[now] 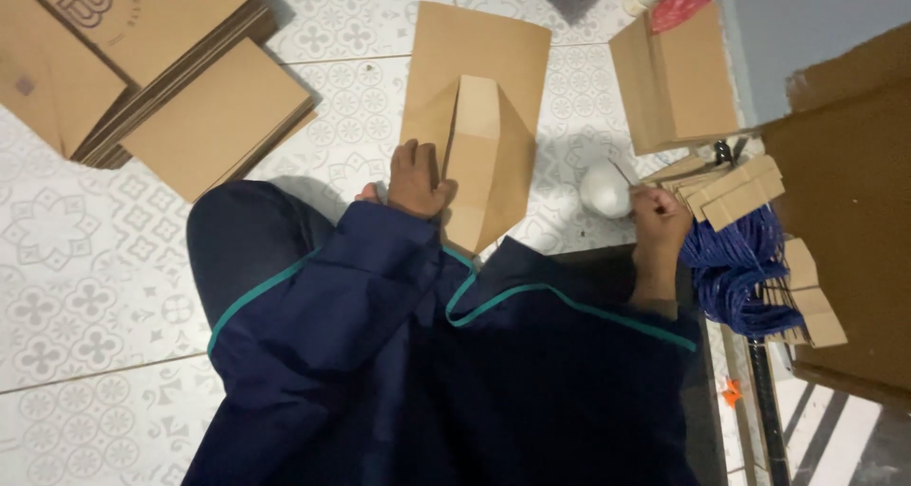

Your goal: Folding and gluing paper bags to assemble them from flat sheets.

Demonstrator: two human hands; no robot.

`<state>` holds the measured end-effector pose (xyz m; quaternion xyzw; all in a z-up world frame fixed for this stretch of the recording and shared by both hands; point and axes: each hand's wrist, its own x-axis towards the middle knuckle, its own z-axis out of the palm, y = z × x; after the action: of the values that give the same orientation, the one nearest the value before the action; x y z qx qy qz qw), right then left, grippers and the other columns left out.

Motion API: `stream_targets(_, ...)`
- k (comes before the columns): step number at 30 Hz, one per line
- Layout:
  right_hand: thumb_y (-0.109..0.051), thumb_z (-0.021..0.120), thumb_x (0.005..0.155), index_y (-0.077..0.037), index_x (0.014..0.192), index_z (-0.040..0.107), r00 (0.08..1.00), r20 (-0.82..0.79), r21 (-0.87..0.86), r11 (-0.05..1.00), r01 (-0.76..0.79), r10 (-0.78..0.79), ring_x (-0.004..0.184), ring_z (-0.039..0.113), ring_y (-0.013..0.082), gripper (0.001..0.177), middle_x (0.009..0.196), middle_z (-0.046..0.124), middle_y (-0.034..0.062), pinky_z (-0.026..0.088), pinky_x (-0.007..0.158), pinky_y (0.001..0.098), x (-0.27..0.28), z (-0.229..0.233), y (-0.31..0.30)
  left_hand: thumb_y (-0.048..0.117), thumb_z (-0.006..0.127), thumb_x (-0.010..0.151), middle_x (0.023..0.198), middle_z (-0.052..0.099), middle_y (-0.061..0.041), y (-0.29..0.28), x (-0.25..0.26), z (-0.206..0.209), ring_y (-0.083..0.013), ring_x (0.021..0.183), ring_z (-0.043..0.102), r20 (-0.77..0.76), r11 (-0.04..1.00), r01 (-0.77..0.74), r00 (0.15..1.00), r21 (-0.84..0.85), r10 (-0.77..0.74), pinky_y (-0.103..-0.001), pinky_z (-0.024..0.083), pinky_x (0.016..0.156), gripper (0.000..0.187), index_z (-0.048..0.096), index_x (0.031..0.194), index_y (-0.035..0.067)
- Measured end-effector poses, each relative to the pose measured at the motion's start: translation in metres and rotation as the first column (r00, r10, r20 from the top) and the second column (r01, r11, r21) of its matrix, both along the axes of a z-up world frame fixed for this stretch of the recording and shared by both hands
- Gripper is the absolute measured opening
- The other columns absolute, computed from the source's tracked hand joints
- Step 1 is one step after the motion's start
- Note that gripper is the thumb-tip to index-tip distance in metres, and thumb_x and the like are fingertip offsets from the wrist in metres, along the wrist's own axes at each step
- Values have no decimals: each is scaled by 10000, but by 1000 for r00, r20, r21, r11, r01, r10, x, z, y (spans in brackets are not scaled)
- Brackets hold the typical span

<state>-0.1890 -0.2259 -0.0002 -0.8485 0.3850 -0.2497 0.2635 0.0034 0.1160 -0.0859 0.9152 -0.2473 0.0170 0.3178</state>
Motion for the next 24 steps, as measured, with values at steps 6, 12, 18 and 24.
stream_targets(6, -82, 720, 904, -142, 1122, 802, 936, 74, 388, 855, -344, 343, 912, 680, 266, 241, 1001, 720, 163, 553, 802, 383, 69, -13, 112, 204, 713, 698, 1335, 513, -251, 2, 8, 2, -449, 1311, 528, -306, 955, -108, 952, -275, 19, -507, 417, 1137, 712, 522, 1371, 71)
stream_targets(12, -110, 686, 909, -260, 1057, 778, 814, -206, 143, 840, -524, 543, 896, 666, 253, 230, 885, 613, 23, 534, 871, 374, 130, -42, 176, 199, 714, 740, 1440, 443, -238, 7, 10, 6, -462, 1381, 475, -415, 953, -127, 910, -276, 1, -570, 421, 1146, 735, 475, 1430, 112)
stream_targets(18, -97, 651, 951, -127, 976, 749, 777, -341, -103, 801, -590, 529, 946, 527, 246, 105, 916, 576, 36, 368, 873, 391, 125, -20, 208, 217, 715, 755, 1481, 410, -204, 7, 10, 5, -421, 1423, 444, -480, 961, -109, 877, -252, -27, -551, 410, 1163, 741, 453, 1447, 170)
stream_targets(24, -163, 629, 952, -194, 947, 753, 720, -417, -254, 690, -678, 554, 972, 460, 206, 128, 886, 562, -15, 317, 883, 392, 94, -24, 209, 210, 664, 796, 1462, 418, -259, 7, 6, 14, -456, 1430, 419, -453, 960, -77, 890, -270, -56, -573, 379, 1165, 688, 454, 1442, 104)
